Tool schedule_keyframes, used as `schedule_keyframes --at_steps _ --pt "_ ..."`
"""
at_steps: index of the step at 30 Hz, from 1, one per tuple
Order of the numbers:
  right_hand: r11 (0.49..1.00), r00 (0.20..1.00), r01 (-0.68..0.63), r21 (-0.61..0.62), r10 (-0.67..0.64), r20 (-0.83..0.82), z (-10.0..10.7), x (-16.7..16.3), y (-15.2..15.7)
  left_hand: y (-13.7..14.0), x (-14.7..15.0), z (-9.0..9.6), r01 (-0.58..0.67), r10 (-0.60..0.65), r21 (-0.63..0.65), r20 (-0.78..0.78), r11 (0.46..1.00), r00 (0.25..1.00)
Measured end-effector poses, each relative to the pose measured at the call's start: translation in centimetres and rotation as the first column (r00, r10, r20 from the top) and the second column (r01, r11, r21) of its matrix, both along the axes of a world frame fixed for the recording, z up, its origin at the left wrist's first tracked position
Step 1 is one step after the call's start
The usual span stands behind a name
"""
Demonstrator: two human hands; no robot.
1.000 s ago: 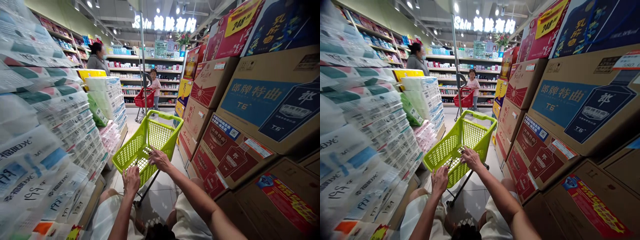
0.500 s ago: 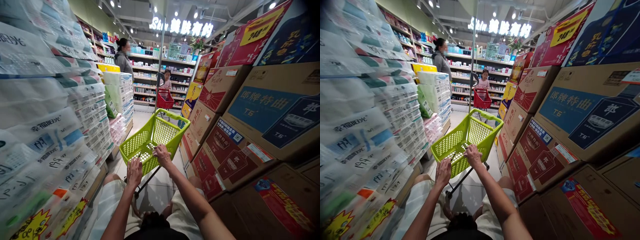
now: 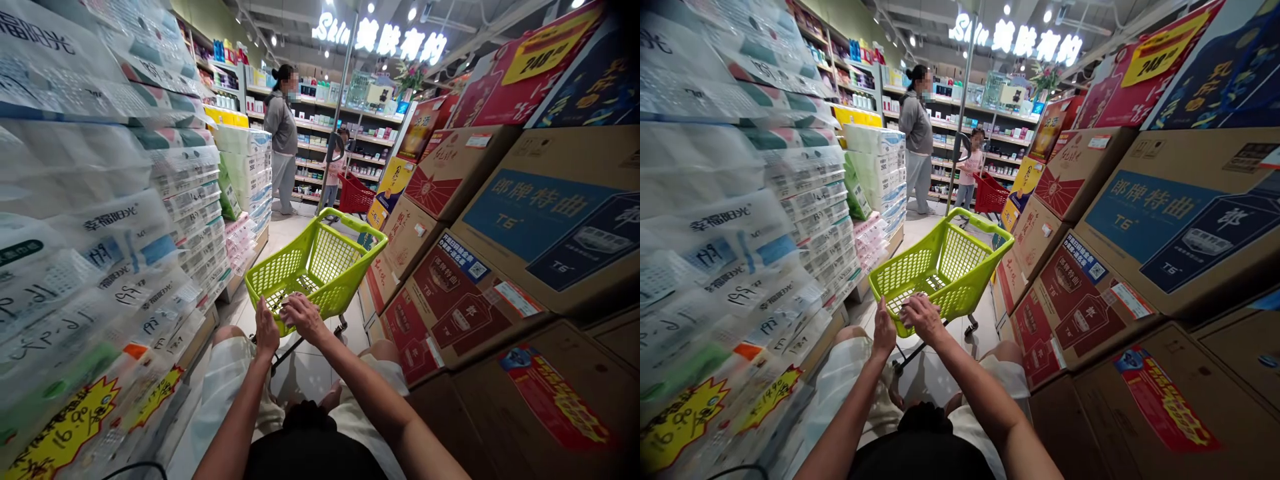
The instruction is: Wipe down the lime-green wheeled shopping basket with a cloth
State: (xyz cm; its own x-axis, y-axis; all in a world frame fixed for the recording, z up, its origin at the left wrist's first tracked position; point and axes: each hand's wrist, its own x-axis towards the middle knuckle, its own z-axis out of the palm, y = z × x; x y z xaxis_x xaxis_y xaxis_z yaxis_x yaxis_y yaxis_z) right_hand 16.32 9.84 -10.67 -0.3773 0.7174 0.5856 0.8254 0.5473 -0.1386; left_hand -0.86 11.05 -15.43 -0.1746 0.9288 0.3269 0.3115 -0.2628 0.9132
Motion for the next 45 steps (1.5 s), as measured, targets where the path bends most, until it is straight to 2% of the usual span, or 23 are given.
schedule_keyframes --at_steps 2,5,6,10,11,13,15,17,18,20,22,23,25,27,30,31,33,35,36,38,40,44,45 --pt "0.999 0.998 0.043 0.002 -0.043 -0.035 -0.2 -0.3 -0.1 -0.1 -0.2 0.2 -0.001 0.001 -0.002 0.045 1.000 0.999" --pt "0.976 0.965 0.219 0.013 -0.215 -0.153 -1.0 -1.0 -0.3 -0.2 -0.3 0.3 0.000 0.001 -0.006 0.090 1.000 0.996" --pt "0.978 0.968 0.208 0.032 -0.201 -0.151 -1.5 -1.4 -0.4 -0.3 -0.2 0.4 0.001 0.000 -0.005 0.096 1.000 0.995" --pt "0.989 0.998 -0.057 0.135 0.058 -0.007 -3.6 -1.9 -0.9 -0.4 -0.1 0.7 0.017 -0.016 -0.002 0.081 1.000 0.997" --pt "0.988 0.999 -0.045 0.150 0.049 -0.021 -3.9 -1.4 -0.8 -0.5 -0.1 0.8 0.026 -0.025 -0.008 0.075 1.000 0.997" --pt "0.978 0.982 0.134 0.159 -0.108 -0.158 -4.4 -0.3 -0.3 -0.5 -0.3 1.1 0.041 -0.040 -0.021 0.059 0.999 0.997" --pt "0.920 0.889 0.370 0.132 -0.309 -0.338 -5.1 0.3 0.2 -0.4 -0.3 1.4 0.054 -0.053 -0.035 0.029 0.998 0.998" --pt "0.868 0.813 0.482 0.122 -0.391 -0.432 -6.2 -0.4 0.5 -0.2 -0.1 1.7 0.082 -0.082 -0.051 -0.010 0.995 0.997" --pt "0.878 0.830 0.459 0.137 -0.369 -0.418 -6.8 -0.9 0.5 -0.1 0.1 1.7 0.104 -0.106 -0.056 -0.031 0.993 0.994" --pt "0.929 0.909 0.327 0.170 -0.260 -0.327 -8.2 -2.0 0.4 0.0 0.4 1.8 0.156 -0.159 -0.052 -0.074 0.986 0.984" --pt "0.942 0.916 0.298 0.155 -0.237 -0.322 -9.4 -2.4 0.4 0.0 0.6 1.9 0.195 -0.197 -0.031 -0.123 0.980 0.973" --pt "0.922 0.876 0.365 0.126 -0.295 -0.381 -10.0 -2.4 0.5 -0.1 0.7 1.8 0.208 -0.209 -0.020 -0.147 0.978 0.967" --pt "0.842 0.722 0.540 0.015 -0.454 -0.522 -11.2 -2.3 0.6 -0.2 1.0 1.8 0.219 -0.216 -0.004 -0.186 0.976 0.959" --pt "0.796 0.618 0.597 -0.102 -0.538 -0.574 -12.3 -2.8 0.7 -0.4 1.4 1.7 0.211 -0.204 0.008 -0.213 0.978 0.955" --pt "0.807 0.601 0.554 -0.207 -0.559 -0.571 -13.8 -4.6 0.6 -0.6 2.3 1.5 0.200 -0.185 0.032 -0.259 0.979 0.948" --pt "0.796 0.579 0.552 -0.249 -0.581 -0.572 -14.0 -5.1 0.6 -0.6 2.5 1.5 0.205 -0.187 0.039 -0.276 0.978 0.943" --pt "0.743 0.482 0.571 -0.348 -0.647 -0.590 -13.7 -5.9 0.8 -0.7 2.8 1.4 0.221 -0.197 0.046 -0.301 0.974 0.933" --pt "0.702 0.380 0.584 -0.407 -0.680 -0.626 -12.6 -6.2 1.3 -0.7 3.0 1.5 0.227 -0.201 0.044 -0.323 0.973 0.925" --pt "0.704 0.357 0.586 -0.402 -0.669 -0.652 -11.8 -6.2 1.5 -0.7 3.0 1.6 0.225 -0.199 0.042 -0.336 0.973 0.921" --pt "0.733 0.359 0.586 -0.347 -0.618 -0.699 -10.6 -5.9 1.9 -0.8 3.0 1.8 0.219 -0.190 0.040 -0.367 0.975 0.911" --pt "0.747 0.341 0.583 -0.321 -0.583 -0.738 -10.1 -5.3 2.1 -0.9 3.0 1.9 0.226 -0.194 0.034 -0.400 0.974 0.896" --pt "0.701 0.143 0.535 -0.472 -0.626 -0.767 -10.4 -3.8 2.6 -0.8 3.1 2.3 0.232 -0.199 0.018 -0.449 0.973 0.871" --pt "0.693 0.122 0.528 -0.491 -0.634 -0.764 -10.4 -3.4 2.9 -0.6 3.2 2.5 0.222 -0.191 0.014 -0.456 0.975 0.869"
